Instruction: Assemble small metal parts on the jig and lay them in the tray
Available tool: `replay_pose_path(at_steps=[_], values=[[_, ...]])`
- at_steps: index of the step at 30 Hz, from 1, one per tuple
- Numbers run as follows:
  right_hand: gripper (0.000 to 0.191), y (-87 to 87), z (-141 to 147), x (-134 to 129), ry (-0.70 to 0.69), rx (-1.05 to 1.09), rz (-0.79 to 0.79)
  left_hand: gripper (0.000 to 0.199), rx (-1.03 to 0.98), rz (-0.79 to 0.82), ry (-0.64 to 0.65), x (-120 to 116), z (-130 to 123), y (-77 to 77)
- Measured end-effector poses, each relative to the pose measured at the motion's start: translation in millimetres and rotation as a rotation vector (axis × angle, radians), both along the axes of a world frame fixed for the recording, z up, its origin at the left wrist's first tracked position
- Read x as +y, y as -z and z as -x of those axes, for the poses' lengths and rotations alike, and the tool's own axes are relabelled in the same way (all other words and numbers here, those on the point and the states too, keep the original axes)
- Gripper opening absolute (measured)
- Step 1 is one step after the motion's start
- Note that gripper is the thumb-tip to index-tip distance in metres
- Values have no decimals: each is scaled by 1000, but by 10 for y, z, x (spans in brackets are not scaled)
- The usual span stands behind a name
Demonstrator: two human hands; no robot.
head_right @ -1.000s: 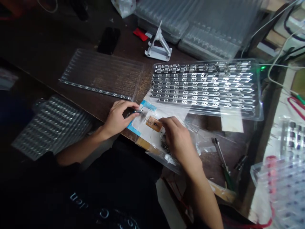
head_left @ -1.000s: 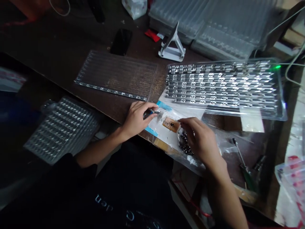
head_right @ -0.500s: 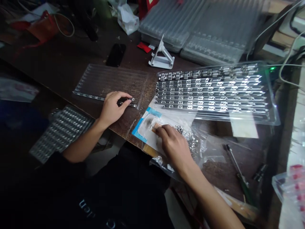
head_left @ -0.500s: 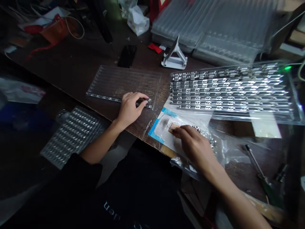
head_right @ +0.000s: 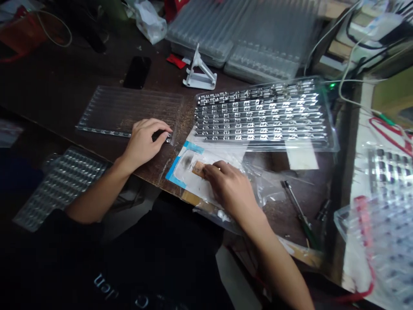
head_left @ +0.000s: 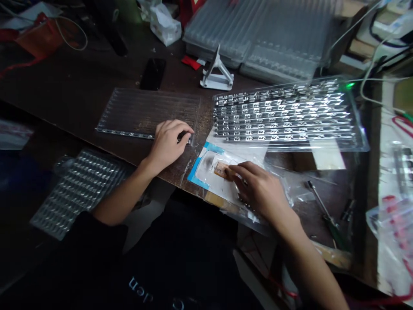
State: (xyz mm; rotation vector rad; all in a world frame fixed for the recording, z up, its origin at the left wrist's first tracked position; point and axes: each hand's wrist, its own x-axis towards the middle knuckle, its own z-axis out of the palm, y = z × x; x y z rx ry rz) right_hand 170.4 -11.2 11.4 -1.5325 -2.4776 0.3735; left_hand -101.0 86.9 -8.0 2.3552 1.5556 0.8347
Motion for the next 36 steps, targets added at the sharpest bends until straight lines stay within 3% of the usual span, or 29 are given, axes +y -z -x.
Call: replay_pose_path(at_steps=[5, 9, 15, 21, 29, 33, 36], values=[[20, -97, -217, -44, 53, -124, 133, 12, -21, 26, 145, 7, -473, -54], [10, -105, -217, -53, 0, -104, 238, 13, 19, 4, 210, 73, -799, -38], [14, -90, -228, -59, 25, -13, 288, 5, 65, 6, 224, 124, -953, -5], [18, -47, -303, -44, 4, 101, 256, 5, -120, 46, 245, -8, -662, -68], [26, -43, -228, -7, -1, 289, 107, 10, -90, 47, 20, -75, 122, 18], [35, 0, -165, 19, 16, 293, 85, 9, -105, 15, -51, -85, 188, 19], [33, 40, -151, 28, 46, 294, 32, 9, -116, 25, 25, -87, 109, 30]])
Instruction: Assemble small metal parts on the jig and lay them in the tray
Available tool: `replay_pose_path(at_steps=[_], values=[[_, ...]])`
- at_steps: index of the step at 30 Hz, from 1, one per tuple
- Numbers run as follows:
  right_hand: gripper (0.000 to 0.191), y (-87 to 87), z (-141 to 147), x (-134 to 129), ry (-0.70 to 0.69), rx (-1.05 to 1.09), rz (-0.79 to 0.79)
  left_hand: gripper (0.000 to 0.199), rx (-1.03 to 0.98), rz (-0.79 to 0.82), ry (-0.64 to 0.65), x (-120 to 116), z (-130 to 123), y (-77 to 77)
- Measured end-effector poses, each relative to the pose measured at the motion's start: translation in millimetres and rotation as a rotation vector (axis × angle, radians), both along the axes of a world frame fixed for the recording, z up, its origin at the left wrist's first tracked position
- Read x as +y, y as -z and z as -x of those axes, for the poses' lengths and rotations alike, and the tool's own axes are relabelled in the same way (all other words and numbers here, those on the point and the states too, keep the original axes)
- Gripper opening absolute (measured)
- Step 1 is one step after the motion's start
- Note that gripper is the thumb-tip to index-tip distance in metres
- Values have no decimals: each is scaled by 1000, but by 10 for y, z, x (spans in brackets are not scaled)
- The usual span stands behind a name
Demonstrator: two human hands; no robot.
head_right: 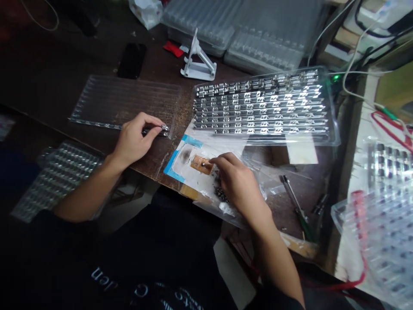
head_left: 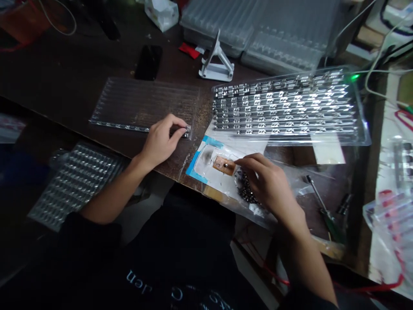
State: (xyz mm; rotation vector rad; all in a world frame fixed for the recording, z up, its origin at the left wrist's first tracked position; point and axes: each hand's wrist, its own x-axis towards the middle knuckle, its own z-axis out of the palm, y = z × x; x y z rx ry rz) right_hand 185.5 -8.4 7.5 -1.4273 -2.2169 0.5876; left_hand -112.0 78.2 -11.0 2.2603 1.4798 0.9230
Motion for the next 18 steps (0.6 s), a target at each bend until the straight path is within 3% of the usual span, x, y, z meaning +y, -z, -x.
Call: replay_pose_path(at_steps=[2, 8, 11, 15, 18], values=[[28, 14, 4, 3, 30, -3, -37, 8, 28, 3, 24, 15, -15, 13], [22, -2, 41, 11, 33, 28, -45, 7, 118, -64, -135, -32, 64, -58], [19, -16, 63, 12, 70, 44, -67, 6, 36, -19, 17, -166, -138, -90], [20, -5, 65, 4, 103, 60, -84, 4, -72, 83, 297, -344, -547, -12], [20, 21, 64, -2, 92, 77, -78, 3, -83, 124, 339, -402, -716, 83]])
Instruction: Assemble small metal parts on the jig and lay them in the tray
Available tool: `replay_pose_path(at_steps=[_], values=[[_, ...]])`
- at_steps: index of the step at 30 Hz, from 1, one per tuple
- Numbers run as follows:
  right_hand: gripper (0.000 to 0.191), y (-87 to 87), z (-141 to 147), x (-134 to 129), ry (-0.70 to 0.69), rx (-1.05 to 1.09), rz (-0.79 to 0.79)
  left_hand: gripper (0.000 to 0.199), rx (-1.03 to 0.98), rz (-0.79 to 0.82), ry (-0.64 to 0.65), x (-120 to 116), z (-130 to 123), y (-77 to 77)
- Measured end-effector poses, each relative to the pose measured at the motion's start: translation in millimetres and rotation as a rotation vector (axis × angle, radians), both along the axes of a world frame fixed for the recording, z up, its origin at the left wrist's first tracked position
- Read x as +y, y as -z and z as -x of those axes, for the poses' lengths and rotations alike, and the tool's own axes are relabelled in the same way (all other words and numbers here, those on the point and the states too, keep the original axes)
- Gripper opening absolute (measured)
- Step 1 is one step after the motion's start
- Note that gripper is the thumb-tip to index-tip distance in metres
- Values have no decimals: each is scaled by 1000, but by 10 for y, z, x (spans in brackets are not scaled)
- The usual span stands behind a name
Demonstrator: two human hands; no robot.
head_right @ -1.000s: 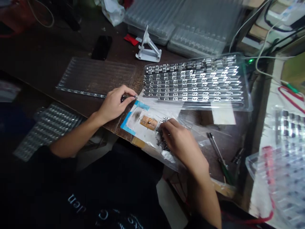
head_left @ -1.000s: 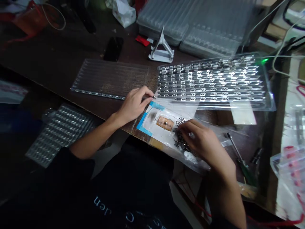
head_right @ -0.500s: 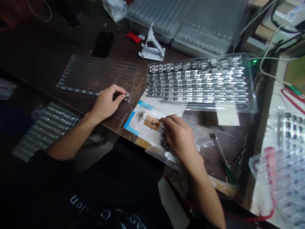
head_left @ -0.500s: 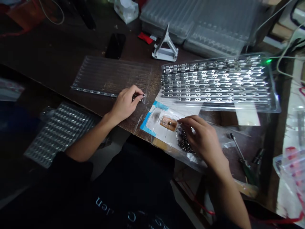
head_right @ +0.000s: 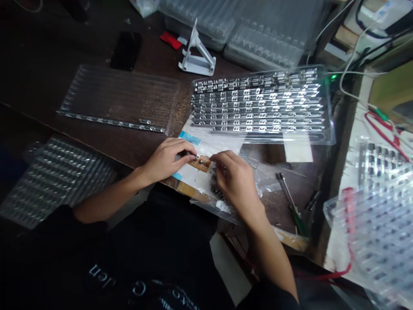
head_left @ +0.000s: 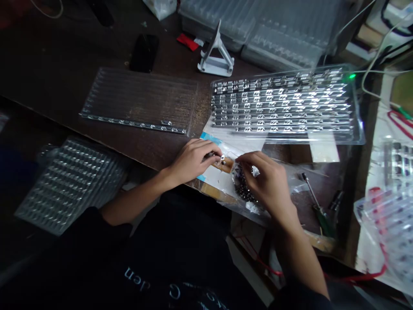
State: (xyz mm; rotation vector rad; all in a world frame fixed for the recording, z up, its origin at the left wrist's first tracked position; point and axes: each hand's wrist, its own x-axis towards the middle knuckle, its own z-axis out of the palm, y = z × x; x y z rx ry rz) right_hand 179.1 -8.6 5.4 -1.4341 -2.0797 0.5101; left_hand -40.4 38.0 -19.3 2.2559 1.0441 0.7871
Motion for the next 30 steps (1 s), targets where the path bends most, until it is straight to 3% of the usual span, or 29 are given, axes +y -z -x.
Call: replay_pose_path(at_steps=[21, 27, 30], values=[[21, 80, 138, -10, 16, -94, 46, 3, -17, 78, 19, -49, -38, 88], [16, 126, 207, -4, -32, -50, 62, 8, -32, 6, -192, -60, 48, 79], [21, 131, 244, -15, -147, -117, 48, 9, 93, -14, -178, -90, 103, 71]])
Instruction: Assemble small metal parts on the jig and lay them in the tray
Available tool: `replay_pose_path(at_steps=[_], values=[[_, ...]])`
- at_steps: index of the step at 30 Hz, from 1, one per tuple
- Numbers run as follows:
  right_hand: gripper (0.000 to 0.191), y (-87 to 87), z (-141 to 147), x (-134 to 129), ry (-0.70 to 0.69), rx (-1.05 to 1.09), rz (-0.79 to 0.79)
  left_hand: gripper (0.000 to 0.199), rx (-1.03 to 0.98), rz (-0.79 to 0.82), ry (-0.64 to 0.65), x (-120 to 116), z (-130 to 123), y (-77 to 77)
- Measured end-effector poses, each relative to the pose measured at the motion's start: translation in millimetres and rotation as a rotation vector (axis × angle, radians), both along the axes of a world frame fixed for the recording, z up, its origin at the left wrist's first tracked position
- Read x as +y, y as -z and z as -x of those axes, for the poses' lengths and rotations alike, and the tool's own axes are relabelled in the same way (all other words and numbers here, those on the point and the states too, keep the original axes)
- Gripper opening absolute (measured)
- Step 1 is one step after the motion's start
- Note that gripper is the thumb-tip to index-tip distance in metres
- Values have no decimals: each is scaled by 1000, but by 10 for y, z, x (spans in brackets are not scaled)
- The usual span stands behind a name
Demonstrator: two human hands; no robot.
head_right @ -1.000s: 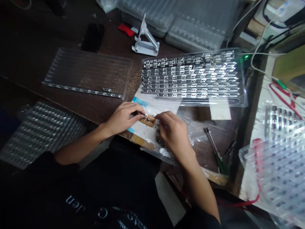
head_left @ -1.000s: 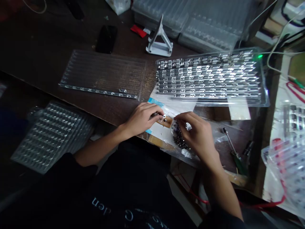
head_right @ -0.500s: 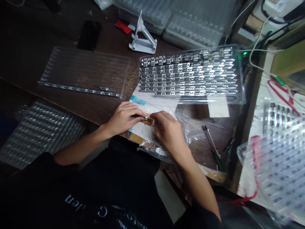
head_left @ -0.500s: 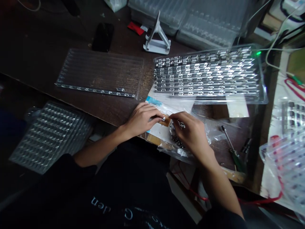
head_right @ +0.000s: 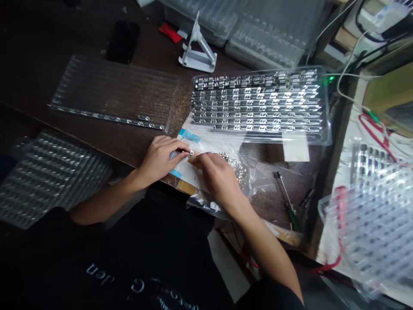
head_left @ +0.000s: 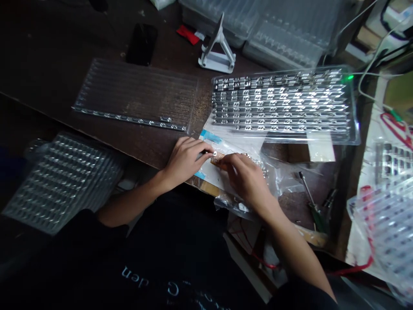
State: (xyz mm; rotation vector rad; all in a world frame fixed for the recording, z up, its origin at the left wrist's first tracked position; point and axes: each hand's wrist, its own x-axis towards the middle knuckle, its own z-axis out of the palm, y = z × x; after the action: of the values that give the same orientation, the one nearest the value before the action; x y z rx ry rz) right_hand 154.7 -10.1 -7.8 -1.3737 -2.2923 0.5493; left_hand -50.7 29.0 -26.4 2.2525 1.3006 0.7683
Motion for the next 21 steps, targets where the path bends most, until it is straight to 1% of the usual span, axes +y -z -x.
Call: replay_pose_path(at_steps=[3, 6, 7, 9, 11, 12, 13, 15, 18, 21], values=[[32, 7, 38, -8, -91, -109, -44, 13, 58, -6, 37, -20, 30, -1], [37, -8, 22, 2, -113, -73, -1, 11, 47, 13, 32, -15, 31, -3], [34, -24, -5, 9, -89, -46, 12, 9, 33, 16, 18, -11, 19, -6], [25, -72, -90, 20, 23, -50, -9, 6, -11, 7, -7, -9, -28, -16], [21, -126, -189, 26, 152, -160, -63, 6, -70, -16, -2, -19, -110, -32], [21, -146, -232, 26, 192, -229, -76, 7, -96, -26, 17, -27, -161, -40], [20, -159, -264, 25, 207, -291, -73, 7, -116, -32, 42, -36, -214, -46], [17, -160, -292, 22, 183, -368, -43, 7, -131, -26, 105, -53, -316, -49], [15, -119, -268, 18, 150, -407, -23, 5, -125, -12, 174, -70, -414, -30], [14, -84, -240, 17, 144, -430, -35, 4, -113, -13, 173, -76, -432, -1]])
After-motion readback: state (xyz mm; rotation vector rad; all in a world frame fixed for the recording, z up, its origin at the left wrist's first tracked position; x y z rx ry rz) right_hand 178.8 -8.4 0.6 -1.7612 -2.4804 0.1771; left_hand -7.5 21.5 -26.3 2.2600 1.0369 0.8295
